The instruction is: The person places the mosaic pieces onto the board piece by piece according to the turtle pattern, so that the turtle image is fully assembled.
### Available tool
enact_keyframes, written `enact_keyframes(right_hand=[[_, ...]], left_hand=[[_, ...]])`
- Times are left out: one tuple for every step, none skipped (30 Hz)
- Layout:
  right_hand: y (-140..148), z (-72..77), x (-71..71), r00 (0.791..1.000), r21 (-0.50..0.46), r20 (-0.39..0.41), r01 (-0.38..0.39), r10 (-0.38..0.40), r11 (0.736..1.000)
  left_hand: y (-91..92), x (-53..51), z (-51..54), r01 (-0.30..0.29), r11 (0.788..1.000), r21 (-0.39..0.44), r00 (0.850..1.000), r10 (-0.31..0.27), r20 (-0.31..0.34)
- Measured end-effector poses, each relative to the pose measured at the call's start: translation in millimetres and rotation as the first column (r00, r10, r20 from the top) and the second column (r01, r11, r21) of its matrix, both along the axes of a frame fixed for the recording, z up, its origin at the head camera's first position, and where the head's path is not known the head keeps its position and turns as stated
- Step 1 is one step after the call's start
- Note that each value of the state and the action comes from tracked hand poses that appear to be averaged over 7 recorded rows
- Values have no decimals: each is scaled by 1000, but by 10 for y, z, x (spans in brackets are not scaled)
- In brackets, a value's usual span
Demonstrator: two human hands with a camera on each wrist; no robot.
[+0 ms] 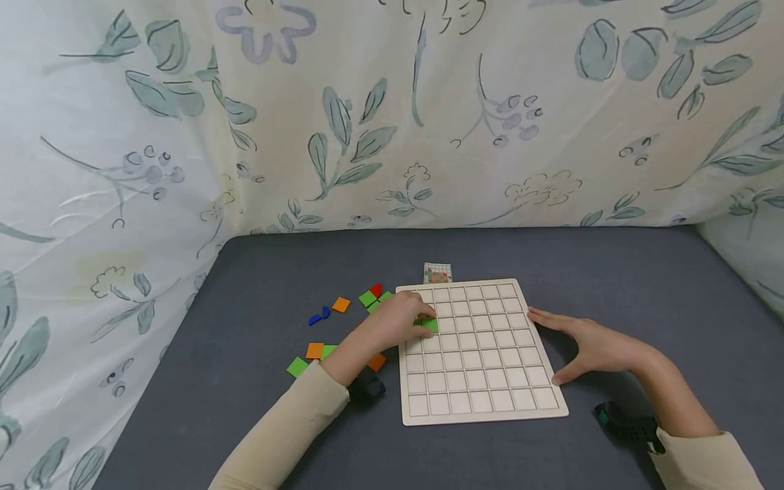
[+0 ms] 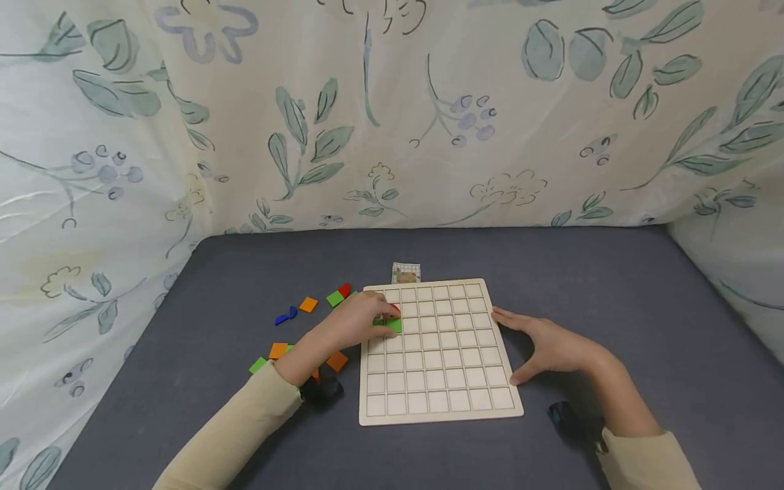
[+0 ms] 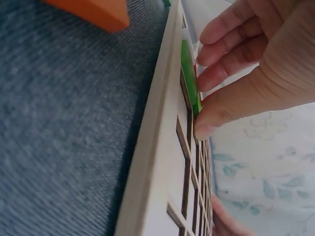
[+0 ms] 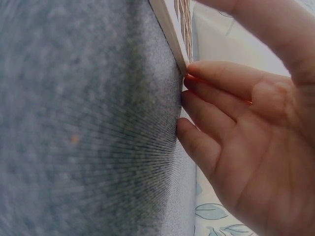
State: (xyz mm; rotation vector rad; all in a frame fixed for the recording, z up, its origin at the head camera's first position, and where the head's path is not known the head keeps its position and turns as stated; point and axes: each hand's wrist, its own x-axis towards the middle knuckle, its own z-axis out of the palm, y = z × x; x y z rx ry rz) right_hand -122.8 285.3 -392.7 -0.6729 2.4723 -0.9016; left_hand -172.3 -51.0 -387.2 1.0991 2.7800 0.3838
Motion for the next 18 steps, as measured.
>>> enact_keyframes(right_hand=[[1, -1, -1, 1000, 1, 2, 1, -1, 1000], [1, -2, -3, 1000, 1, 3, 2, -2, 1000], [1, -2, -5, 1000, 0, 6, 3, -3, 1000], [1, -3, -6, 1000, 1, 7, 3, -3, 1000], [0, -3, -7, 1000, 0, 8, 3, -3, 1000], [0, -2, -8, 1000, 0, 8, 3, -3, 1000], [-1, -1, -8, 1000, 1, 7, 2, -2, 1000], [-1, -1, -9, 1000, 1, 5, 1, -1, 1000], [-1, 0, -8, 1000, 2, 3, 0, 0, 1000], [-1, 1, -8, 1000, 5, 0, 0, 0, 1000], [0, 1, -8, 1000, 6, -2, -1, 1, 1000], [1, 2, -8, 1000, 7, -4, -2, 2, 1000], [2, 3, -7, 1000, 8, -6, -2, 2, 1000], [4, 3, -7, 1000, 8, -7, -2, 2, 1000], [4, 5, -6, 1000, 8, -6, -3, 3, 1000], [5, 4, -6, 1000, 8, -6, -3, 3, 1000], [7, 2, -7, 1000, 6, -7, -3, 3, 1000], [8, 1, -7, 1000, 5, -7, -4, 4, 1000]], left_hand=[[2, -2, 3, 1, 1000, -7, 1000, -1, -1], [5, -4, 5, 3, 1000, -15, 1000, -3, -2], [6, -4, 9, 3, 1000, -22, 1000, -3, -3], [6, -5, 16, 4, 1000, -26, 1000, -4, -4], [5, -7, 22, 3, 1000, -25, 1000, -3, -3], [0, -7, 33, 0, 1000, -20, 1000, 0, 0], [-6, -9, 42, -6, 1000, -8, 1000, 6, 5], [-15, -10, 51, -11, 1000, 8, 1000, 11, 10], [-27, -11, 64, -15, 999, 29, 1000, 15, 19], [-41, -13, 77, -22, 998, 54, 999, 20, 36], [-59, -15, 92, -28, 996, 84, 998, 23, 62], [-78, -18, 105, -32, 994, 106, 996, 23, 81], [-98, -23, 115, -39, 991, 125, 994, 27, 102], [-120, -27, 127, -45, 989, 138, 992, 28, 120], [-143, -30, 140, -51, 988, 145, 990, 30, 137], [-167, -35, 146, -58, 988, 145, 988, 36, 150], [-193, -40, 152, -62, 988, 143, 987, 40, 154], [-217, -44, 152, -66, 989, 136, 988, 45, 151]])
